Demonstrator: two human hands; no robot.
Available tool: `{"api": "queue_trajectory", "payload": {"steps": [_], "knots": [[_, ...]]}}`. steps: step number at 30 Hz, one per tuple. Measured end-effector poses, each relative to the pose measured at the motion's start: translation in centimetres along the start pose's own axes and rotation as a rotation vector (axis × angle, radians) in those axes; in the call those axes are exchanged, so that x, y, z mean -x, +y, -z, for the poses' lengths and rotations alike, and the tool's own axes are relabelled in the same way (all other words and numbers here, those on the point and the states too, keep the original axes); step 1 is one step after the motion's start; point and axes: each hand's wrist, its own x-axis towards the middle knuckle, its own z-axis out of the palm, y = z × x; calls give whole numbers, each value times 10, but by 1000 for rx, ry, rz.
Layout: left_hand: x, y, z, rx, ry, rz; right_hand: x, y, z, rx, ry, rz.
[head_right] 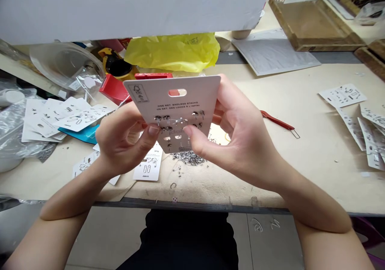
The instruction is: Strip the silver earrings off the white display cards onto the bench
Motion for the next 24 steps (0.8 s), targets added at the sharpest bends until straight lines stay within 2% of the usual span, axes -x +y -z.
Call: {"api": "queue_trajectory", "payload": {"steps": [3,7,9,11,15,19,22,24], "knots": [[-3,-3,-1,-60,37,-136,0,8,1,-32,-5,125],[-5,0,-2,-224,114,-184,0,9,0,-11,3,143],[-4,3,-2,-295,134,-216,-1,7,-3,18,53,160],[-2,5,-2,-361,153,-229,-1,6,-7,72,161,189],[2,7,-5,-460,210,-241,4,10,-12,390,406,273],[4,9,-11,-457,271,-306,11,12,-15,700,381,492],[7,12,-16,-456,277,-320,12,7,-20,782,377,426],[10,13,-18,-445,231,-272,13,2,-22,841,393,372]]}}
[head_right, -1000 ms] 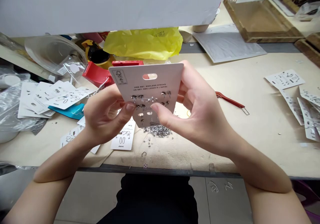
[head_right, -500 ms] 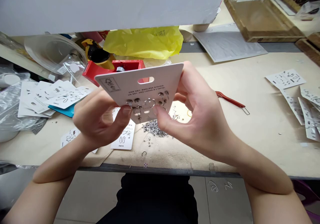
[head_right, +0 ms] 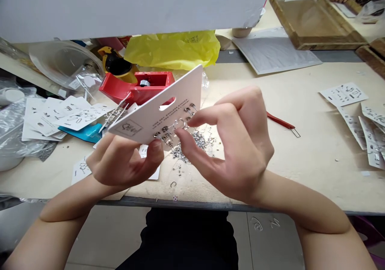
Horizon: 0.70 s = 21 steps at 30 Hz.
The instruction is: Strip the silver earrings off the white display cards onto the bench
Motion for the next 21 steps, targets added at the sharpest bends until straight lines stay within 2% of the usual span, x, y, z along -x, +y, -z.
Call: {"api": "queue_trajectory", "payload": {"steps": [6,11,15,21], "knots": [[6,4,1,85,2,21,1,-4,0,32,28,49],[11,5,2,137,-73,137,8,-3,-5,-63,103,25],[8,8,3,191,-58,106,10,-3,-7,-128,119,-6],[2,15,4,211,-137,159,11,2,-13,-250,141,17]]}}
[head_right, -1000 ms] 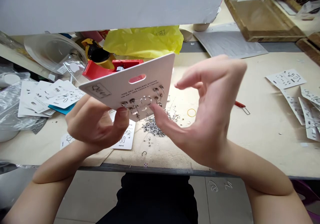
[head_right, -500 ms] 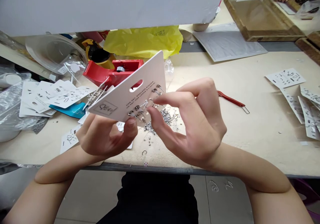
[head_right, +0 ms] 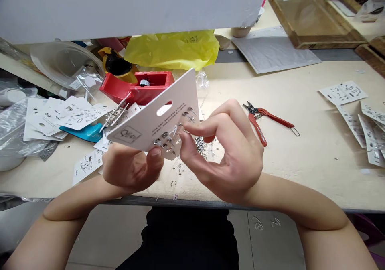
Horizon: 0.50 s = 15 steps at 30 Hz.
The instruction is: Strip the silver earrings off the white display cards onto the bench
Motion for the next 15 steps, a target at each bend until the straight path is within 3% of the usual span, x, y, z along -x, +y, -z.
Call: {"api": "queue_trajectory", "payload": {"steps": [9,12,15], "knots": [[4,-3,-10,158,109,4,9,-4,-6,-53,13,-66],[3,-6,-11,117,173,144,3,3,-6,-34,18,34],[-1,-9,-10,153,166,258,-6,9,-2,-19,18,81]]}}
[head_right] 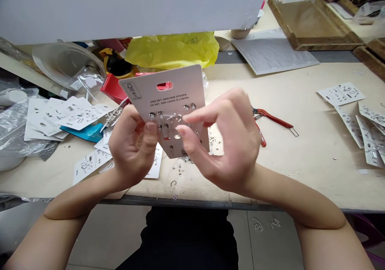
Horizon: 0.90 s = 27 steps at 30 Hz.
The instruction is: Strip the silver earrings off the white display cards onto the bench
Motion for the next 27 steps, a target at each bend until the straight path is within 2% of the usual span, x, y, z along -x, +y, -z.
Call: {"api": "queue_trajectory", "payload": {"steps": [3,5,7,9,13,17,22,27], "knots": [[-5,0,1,27,-22,14,-6,3,7,-102,22,-169],[-8,0,3,30,-26,25,-9,4,11,-232,-93,-309],[-11,0,4,49,-36,41,-10,5,15,-339,-264,-369],[-13,0,7,83,-77,85,-9,6,17,-364,-346,-334],[-16,-1,13,113,-200,183,-8,7,17,-268,-332,-250],[-16,-2,18,158,-268,238,-6,7,15,-260,-361,-219],[-17,-3,16,279,-279,372,-3,9,10,-292,-443,-144],[-12,-13,6,527,-243,575,0,11,4,-161,-421,-57]]}}
